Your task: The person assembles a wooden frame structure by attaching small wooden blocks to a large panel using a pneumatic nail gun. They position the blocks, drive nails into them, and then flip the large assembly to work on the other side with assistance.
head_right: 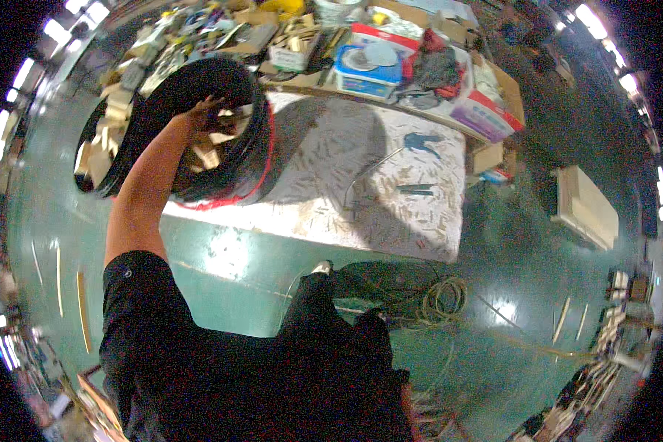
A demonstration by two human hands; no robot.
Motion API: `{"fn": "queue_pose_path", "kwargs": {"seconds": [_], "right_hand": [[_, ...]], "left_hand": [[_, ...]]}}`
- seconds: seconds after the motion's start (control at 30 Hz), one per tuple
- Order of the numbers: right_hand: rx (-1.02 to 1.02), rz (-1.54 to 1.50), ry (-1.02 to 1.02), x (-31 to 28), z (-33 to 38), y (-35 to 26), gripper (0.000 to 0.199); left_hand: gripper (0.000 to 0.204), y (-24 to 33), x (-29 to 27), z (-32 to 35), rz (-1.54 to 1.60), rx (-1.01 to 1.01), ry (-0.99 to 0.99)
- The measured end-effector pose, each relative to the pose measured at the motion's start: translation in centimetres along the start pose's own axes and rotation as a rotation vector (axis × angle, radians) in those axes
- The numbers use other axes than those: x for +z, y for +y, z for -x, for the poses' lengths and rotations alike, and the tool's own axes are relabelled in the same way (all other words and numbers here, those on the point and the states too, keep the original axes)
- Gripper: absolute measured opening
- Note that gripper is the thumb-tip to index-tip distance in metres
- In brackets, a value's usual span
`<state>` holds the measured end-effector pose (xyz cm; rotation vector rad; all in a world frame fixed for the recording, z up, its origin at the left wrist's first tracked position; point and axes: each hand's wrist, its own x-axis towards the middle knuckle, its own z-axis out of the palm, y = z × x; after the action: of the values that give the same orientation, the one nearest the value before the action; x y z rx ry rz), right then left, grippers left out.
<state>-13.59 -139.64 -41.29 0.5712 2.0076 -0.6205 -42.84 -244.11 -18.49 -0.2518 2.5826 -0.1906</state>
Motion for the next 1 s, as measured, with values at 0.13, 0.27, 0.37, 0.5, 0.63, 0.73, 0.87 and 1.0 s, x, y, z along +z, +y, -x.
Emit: {"fn": "queue_pose_path", "kwargs": {"seconds": [0.13,0.27,0.37,0.5,0.63,0.73,0.87,1.0], "right_hand": [[0.079,-0.205,0.037,6.0,3.2,3.7,0.044],[0.110,-0.433,0.043,10.2,2.8,7.6,0.045],[0.032,-0.938,-0.092,15.1,2.5,12.7,0.046],[-0.010,-1.670,-0.821,20.7,2.6,13.8,0.047],[0.358,-0.691,0.127,19.7,1.7,-1.2,0.008],[0.356,-0.498,0.141,18.5,3.8,-3.5,0.006],[0.199,-0.418,0.105,19.6,3.5,3.7,0.026],[0.310,-0.776,0.080,21.8,2.9,2.5,0.018]], "left_hand": [[0.077,-0.8,1.4,-5.1,-0.006,0.054,-0.015],[0.073,-3.0,3.0,-7.4,0.037,0.010,-0.029],[0.069,-1.4,3.6,-10.5,0.087,-0.023,-0.063],[0.065,1.2,4.9,-13.5,0.174,-0.054,-0.114],[0.060,-1.0,1.7,-11.8,0.261,-0.185,-0.024],[0.057,-0.4,4.0,-12.7,0.414,-0.236,-0.012],[0.053,0.7,9.1,-13.1,0.692,-0.301,0.001],[0.049,-1.9,7.2,-12.4,1.097,-0.363,0.220]]}}
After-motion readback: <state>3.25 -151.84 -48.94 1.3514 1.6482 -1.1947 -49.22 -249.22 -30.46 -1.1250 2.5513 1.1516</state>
